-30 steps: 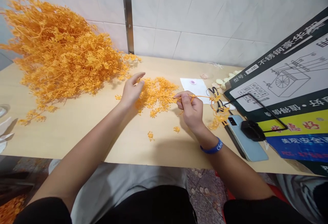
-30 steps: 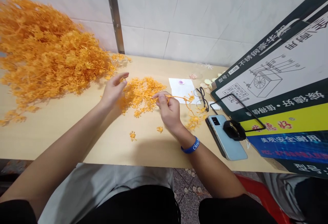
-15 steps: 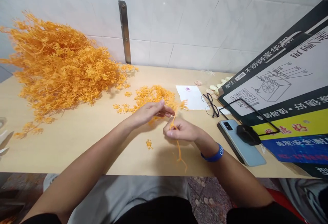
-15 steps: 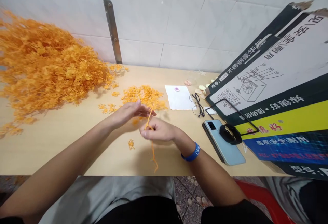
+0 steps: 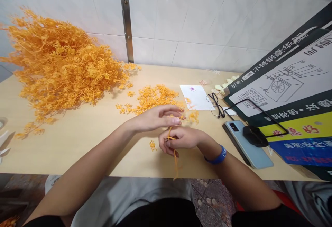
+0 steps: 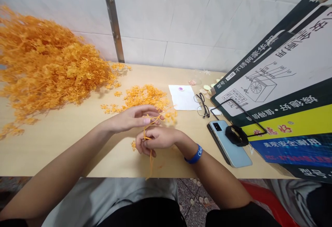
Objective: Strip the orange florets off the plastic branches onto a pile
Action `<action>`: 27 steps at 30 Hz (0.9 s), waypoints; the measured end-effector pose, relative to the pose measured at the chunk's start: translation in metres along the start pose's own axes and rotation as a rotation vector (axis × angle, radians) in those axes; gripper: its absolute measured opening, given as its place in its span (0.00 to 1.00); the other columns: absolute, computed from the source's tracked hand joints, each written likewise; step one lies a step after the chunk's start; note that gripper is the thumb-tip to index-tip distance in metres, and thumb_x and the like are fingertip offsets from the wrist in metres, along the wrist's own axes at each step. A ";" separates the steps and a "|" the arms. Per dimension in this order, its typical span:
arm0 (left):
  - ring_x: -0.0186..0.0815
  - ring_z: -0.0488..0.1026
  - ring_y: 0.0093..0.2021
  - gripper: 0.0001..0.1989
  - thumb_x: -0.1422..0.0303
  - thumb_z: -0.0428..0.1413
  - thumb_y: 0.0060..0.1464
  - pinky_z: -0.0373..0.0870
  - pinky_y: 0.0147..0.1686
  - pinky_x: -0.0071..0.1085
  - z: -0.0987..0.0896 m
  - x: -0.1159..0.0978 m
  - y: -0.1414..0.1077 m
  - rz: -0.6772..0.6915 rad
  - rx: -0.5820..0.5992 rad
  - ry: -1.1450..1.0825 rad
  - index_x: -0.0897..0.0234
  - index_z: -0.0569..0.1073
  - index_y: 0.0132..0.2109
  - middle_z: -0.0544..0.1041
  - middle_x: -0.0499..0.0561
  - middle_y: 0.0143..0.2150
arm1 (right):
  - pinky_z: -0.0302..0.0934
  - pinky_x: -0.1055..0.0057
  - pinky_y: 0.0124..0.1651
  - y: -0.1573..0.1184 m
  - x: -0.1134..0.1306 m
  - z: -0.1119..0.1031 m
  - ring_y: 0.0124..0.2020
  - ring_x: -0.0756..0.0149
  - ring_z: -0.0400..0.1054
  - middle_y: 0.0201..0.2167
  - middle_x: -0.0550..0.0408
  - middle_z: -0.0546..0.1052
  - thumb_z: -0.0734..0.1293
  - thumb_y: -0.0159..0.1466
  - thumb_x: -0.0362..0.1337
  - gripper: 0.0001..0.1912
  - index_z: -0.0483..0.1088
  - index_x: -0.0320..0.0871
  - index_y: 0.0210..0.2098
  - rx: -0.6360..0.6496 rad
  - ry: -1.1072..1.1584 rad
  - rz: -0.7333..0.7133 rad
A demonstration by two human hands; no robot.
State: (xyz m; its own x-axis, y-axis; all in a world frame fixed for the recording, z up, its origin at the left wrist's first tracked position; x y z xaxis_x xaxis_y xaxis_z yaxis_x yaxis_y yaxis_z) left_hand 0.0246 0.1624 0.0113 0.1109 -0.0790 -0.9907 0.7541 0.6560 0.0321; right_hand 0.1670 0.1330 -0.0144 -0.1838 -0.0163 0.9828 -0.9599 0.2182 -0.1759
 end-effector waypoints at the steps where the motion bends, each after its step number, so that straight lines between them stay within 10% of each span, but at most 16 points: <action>1: 0.36 0.76 0.47 0.18 0.60 0.65 0.50 0.70 0.49 0.33 -0.001 0.002 0.001 -0.039 0.016 0.047 0.64 0.77 0.47 0.80 0.57 0.49 | 0.62 0.77 0.26 0.000 -0.001 0.000 0.20 0.76 0.62 0.23 0.60 0.68 0.58 0.66 0.34 0.08 0.65 0.39 0.33 0.050 0.020 0.029; 6: 0.29 0.75 0.32 0.12 0.62 0.63 0.51 0.72 0.37 0.29 -0.010 0.006 0.004 -0.056 -0.052 0.094 0.67 0.79 0.39 0.80 0.52 0.32 | 0.65 0.75 0.31 0.003 -0.004 -0.002 0.27 0.74 0.68 0.28 0.56 0.71 0.62 0.68 0.41 0.12 0.68 0.37 0.42 0.072 0.098 -0.040; 13: 0.28 0.72 0.27 0.06 0.68 0.54 0.56 0.67 0.31 0.25 -0.013 -0.004 0.002 0.184 -0.358 0.359 0.67 0.73 0.37 0.74 0.46 0.26 | 0.68 0.71 0.32 0.006 -0.017 -0.019 0.30 0.68 0.72 0.32 0.51 0.75 0.68 0.57 0.60 0.30 0.71 0.37 0.40 -0.432 0.366 -0.293; 27: 0.35 0.64 0.27 0.14 0.64 0.45 0.63 0.58 0.31 0.32 -0.003 0.001 -0.003 0.146 -0.275 1.069 0.63 0.67 0.30 0.69 0.50 0.26 | 0.54 0.74 0.25 -0.003 -0.004 -0.021 0.24 0.72 0.59 0.23 0.58 0.67 0.66 0.58 0.62 0.27 0.65 0.42 0.24 -1.326 -0.246 -0.235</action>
State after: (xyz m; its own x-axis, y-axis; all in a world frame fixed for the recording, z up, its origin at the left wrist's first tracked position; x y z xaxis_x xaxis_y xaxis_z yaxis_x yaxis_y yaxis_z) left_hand 0.0206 0.1630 0.0094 -0.5274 0.6130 -0.5882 0.5955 0.7606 0.2587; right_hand 0.1747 0.1527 -0.0170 -0.2124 -0.3236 0.9220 -0.0785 0.9462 0.3140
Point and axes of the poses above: each hand's wrist, its own y-axis towards the middle knuckle, its own z-axis out of the palm, x = y × z, the point moved 2 cm from there along y, towards the middle knuckle
